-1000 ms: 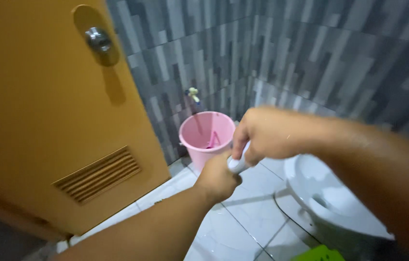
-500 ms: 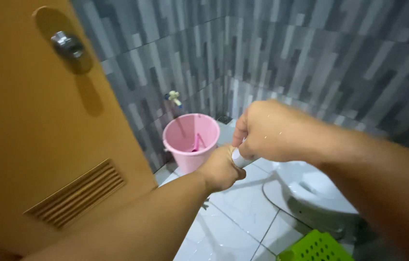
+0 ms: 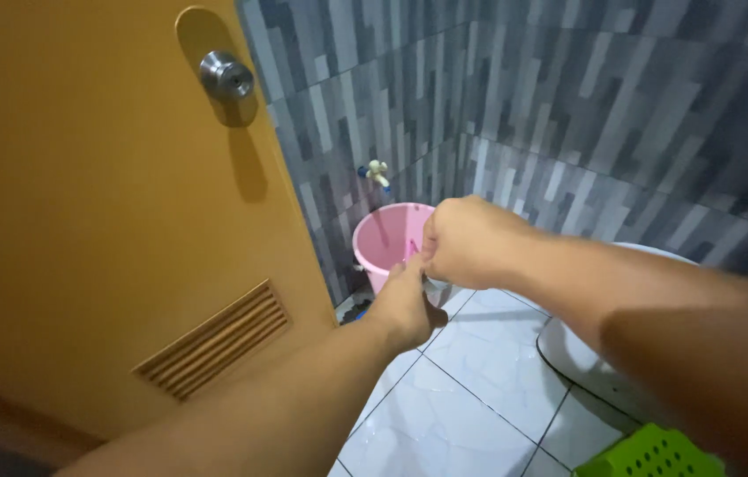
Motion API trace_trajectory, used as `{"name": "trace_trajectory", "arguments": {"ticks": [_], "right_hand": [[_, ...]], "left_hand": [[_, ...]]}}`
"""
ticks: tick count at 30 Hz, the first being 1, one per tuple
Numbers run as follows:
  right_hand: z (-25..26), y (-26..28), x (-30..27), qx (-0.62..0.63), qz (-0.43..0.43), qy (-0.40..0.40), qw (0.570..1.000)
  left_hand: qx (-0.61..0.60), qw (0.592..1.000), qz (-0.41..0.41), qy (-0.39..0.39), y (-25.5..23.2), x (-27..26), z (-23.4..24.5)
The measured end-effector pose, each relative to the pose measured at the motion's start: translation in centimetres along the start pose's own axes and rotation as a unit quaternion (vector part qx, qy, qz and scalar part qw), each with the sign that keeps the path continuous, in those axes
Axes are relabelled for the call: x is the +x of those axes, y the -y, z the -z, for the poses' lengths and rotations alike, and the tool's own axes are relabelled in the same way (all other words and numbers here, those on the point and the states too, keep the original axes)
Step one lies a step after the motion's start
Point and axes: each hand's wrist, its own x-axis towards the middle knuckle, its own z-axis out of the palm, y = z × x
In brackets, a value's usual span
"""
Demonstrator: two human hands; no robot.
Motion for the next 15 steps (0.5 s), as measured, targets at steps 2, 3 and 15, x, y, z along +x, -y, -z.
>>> {"name": "trace_trajectory", "arguments": {"ticks": [2,3,15], "right_hand": [[0.9,0.6,-0.7,0.009,-0.013,0.024,1.0],[1.6,0.8,-1.4,0.006,-0.023,0.03,0.999],[2.8,1.0,-4.2,0.015,-0.034,0.006,0.999]], "left_hand": [[-0.009,0.999,-0.054,-0.004,-0.2,0.3,0.0],[0.003,0.993,-0.118,-0.015,-0.5,0.2,-0.2],[0.138,0.987,-0.079,-0.015,-2.9,-2.8,0.2]]}}
